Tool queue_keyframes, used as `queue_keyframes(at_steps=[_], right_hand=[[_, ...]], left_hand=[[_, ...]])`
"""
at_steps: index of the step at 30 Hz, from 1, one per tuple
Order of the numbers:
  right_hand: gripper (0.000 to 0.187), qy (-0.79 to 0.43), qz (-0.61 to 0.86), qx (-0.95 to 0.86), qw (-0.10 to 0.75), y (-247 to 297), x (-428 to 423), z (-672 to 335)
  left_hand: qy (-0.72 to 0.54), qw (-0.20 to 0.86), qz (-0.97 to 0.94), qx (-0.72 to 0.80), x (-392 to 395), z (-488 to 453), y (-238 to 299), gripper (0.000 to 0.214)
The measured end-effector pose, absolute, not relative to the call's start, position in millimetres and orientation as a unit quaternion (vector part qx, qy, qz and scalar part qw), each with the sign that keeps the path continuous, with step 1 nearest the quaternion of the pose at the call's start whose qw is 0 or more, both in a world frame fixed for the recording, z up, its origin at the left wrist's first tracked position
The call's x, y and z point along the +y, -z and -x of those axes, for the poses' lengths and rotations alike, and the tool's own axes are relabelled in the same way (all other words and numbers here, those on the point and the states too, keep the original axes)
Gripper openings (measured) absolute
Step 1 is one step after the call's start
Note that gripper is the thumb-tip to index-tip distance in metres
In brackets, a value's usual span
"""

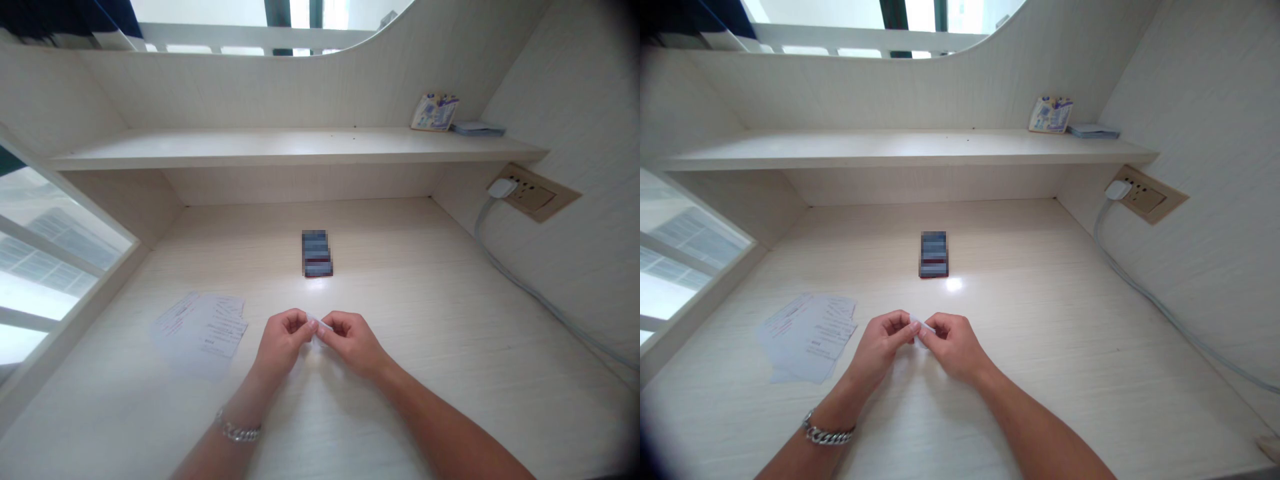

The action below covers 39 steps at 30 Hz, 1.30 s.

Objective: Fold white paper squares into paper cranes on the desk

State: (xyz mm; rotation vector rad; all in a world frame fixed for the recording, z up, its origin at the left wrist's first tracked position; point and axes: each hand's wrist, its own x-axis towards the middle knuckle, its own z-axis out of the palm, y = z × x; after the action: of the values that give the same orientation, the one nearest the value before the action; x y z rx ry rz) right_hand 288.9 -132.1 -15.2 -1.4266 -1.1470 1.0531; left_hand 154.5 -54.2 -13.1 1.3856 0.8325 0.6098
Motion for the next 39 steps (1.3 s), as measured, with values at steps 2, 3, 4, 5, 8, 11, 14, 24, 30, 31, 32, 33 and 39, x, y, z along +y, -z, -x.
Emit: queue_keyframes(at_steps=[2, 3, 4, 5, 8, 11, 14, 24, 30, 31, 32, 33, 39], right_hand=[[0.024, -0.449, 0.576, -0.465, 0.501, 13.4, -132.4, -288.9], [0.024, -0.456, 0.569, -0.46, 0.507, 12.7, -132.5, -289.3], [0.023, -0.462, 0.563, -0.456, 0.512, 12.3, -132.5, -289.9], [0.023, -0.467, 0.557, -0.453, 0.516, 12.0, -132.5, -290.7], [0.021, -0.475, 0.547, -0.445, 0.526, 12.5, -132.1, -292.9], [0.02, -0.483, 0.546, -0.44, 0.524, 14.1, -131.4, -293.5], [0.021, -0.492, 0.551, -0.433, 0.517, 15.2, -130.9, -292.1], [0.019, -0.496, 0.55, -0.444, 0.505, 16.4, -131.6, -290.9], [0.018, -0.516, 0.559, -0.404, 0.508, 18.4, -130.4, -293.4], [0.019, -0.514, 0.561, -0.406, 0.506, 18.6, -130.5, -293.7], [0.02, -0.513, 0.561, -0.412, 0.502, 18.8, -130.6, -293.8], [0.021, -0.512, 0.56, -0.42, 0.498, 18.9, -130.7, -293.8], [0.028, -0.468, 0.567, -0.463, 0.495, 18.1, -131.3, -293.3]], left_hand=[[-0.268, 0.661, -0.604, 0.355, -55.0, -154.2, 12.2, 0.02], [-0.269, 0.668, -0.599, 0.351, -55.7, -154.5, 11.5, 0.02], [-0.272, 0.671, -0.594, 0.35, -56.5, -155.1, 10.6, 0.02], [-0.277, 0.673, -0.59, 0.349, -57.2, -155.8, 9.6, 0.019], [-0.296, 0.665, -0.588, 0.352, -58.8, -158.3, 7.3, 0.018], [-0.308, 0.651, -0.598, 0.352, -58.9, -159.1, 6.9, 0.018], [-0.313, 0.643, -0.606, 0.35, -58.2, -158.1, 7.8, 0.016], [-0.3, 0.66, -0.598, 0.342, -54.0, -154.8, 14.1, 0.016], [-0.289, 0.648, -0.614, 0.344, -53.1, -155.5, 15.0, 0.02], [-0.284, 0.641, -0.623, 0.348, -53.2, -155.5, 13.9, 0.02], [-0.281, 0.631, -0.632, 0.351, -53.4, -155.6, 12.8, 0.019], [-0.281, 0.621, -0.64, 0.355, -53.6, -155.6, 11.7, 0.019], [-0.279, 0.585, -0.664, 0.373, -55.4, -157.0, 11.9, 0.02]])
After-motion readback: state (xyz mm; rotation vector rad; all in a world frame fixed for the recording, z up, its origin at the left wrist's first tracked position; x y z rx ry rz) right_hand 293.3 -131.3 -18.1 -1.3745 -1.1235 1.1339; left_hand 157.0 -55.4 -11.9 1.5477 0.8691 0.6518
